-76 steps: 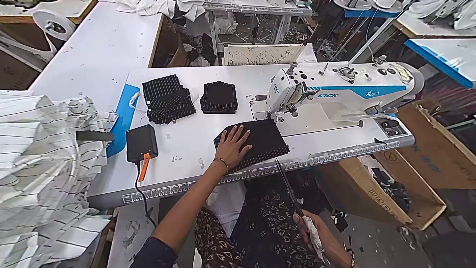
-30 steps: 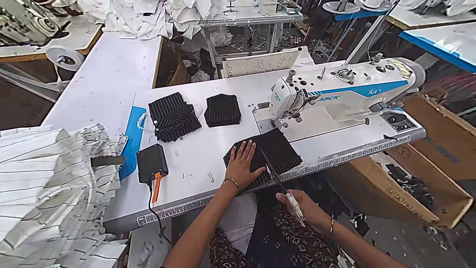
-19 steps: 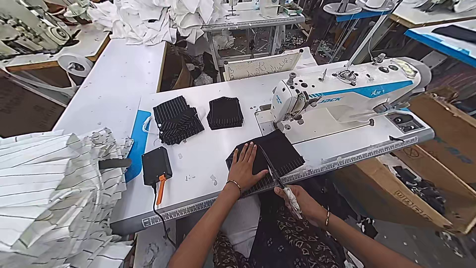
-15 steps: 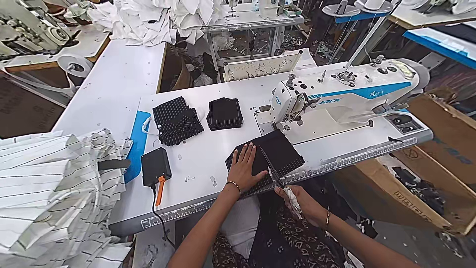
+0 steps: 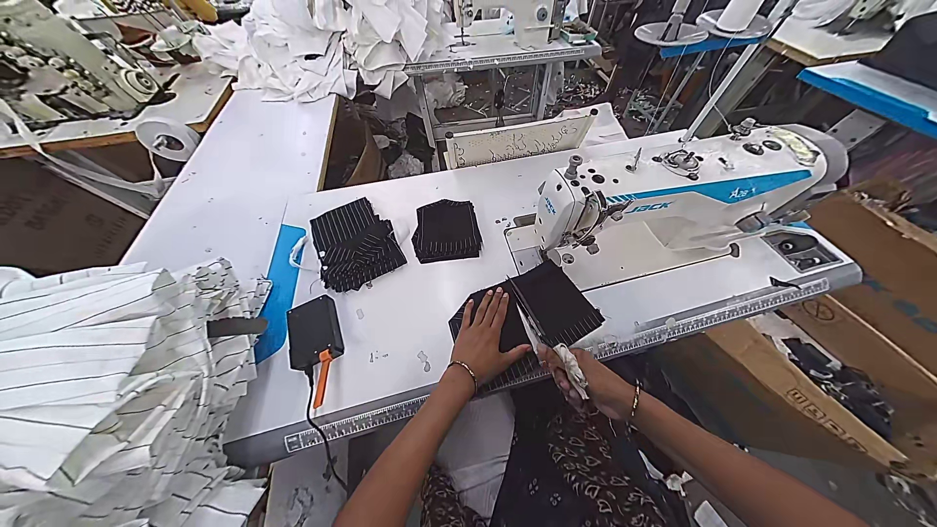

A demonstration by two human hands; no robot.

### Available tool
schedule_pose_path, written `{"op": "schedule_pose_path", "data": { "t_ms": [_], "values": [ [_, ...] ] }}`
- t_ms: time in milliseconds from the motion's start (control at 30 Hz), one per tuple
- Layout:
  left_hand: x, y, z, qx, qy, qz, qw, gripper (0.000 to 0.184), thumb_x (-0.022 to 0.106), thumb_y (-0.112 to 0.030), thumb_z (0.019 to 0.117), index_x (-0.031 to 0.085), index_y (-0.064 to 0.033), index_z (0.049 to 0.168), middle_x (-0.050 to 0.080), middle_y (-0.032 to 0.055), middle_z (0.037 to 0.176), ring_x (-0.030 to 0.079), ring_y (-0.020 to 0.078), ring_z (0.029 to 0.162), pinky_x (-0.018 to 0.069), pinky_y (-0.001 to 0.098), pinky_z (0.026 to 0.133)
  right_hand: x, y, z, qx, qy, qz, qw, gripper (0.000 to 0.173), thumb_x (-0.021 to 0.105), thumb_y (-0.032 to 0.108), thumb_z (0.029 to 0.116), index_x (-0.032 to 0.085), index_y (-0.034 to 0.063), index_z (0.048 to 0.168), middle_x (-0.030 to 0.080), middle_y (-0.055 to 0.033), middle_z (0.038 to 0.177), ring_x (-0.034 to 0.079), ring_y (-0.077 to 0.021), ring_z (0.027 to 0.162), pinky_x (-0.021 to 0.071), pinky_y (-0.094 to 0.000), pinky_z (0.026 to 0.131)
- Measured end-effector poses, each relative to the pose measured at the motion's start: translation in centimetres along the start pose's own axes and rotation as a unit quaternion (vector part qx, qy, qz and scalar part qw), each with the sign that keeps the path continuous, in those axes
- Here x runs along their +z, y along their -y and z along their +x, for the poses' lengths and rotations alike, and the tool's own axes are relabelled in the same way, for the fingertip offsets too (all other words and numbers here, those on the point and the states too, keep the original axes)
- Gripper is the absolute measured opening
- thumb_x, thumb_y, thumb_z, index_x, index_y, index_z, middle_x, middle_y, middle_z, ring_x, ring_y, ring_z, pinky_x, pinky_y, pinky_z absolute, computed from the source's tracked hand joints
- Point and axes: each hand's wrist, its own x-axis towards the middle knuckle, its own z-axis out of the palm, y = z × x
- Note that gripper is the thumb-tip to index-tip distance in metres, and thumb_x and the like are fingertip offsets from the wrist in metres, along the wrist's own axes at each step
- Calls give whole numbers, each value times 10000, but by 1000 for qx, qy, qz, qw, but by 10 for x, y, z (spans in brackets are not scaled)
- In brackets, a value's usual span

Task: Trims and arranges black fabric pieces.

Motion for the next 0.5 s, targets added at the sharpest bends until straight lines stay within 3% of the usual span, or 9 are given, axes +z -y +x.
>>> {"op": "schedule_pose_path", "data": {
  "t_ms": [100,200,300,400,500],
  "values": [
    [-3,0,-5,47,10,1,999,960,449,-718,959,181,-104,1647,162,56,1721,107,220,1594,6,572,1256,-2,6,2,-5,-2,-12,1000,338,540,374,1069,556,139,827,496,67,584,486,-36,460,434,-186,458],
    [4,0,-21,115,-77,11,990,622,515,-503,1025,494,-129,1522,472,89,1580,364,319,1508,156,659,1214,-10,-1,-5,-9,-27,-6,1000,308,573,315,1061,567,125,819,513,61,569,492,-35,442,433,-184,436],
    [14,-1,-40,132,-134,-22,982,376,540,-317,1036,665,-113,1326,621,105,1418,527,339,1385,282,684,1151,-17,-14,-20,-11,-45,0,999,294,581,313,1057,574,126,830,519,61,586,494,-33,456,438,-180,450],
    [6,-2,-48,85,-81,-121,986,367,451,-314,1076,701,-92,1227,619,85,1419,461,296,1444,210,660,1196,-20,-32,-31,-18,-35,21,999,302,563,313,1065,576,126,828,523,58,585,492,-31,449,430,-174,437],
    [2,-5,-47,67,-58,-169,982,364,507,-322,1062,720,-36,1136,641,111,1383,467,274,1442,174,613,1229,-20,-48,-43,-26,-23,60,998,347,513,306,1081,567,136,783,513,61,570,475,-17,432,407,-160,413]
  ]
}}
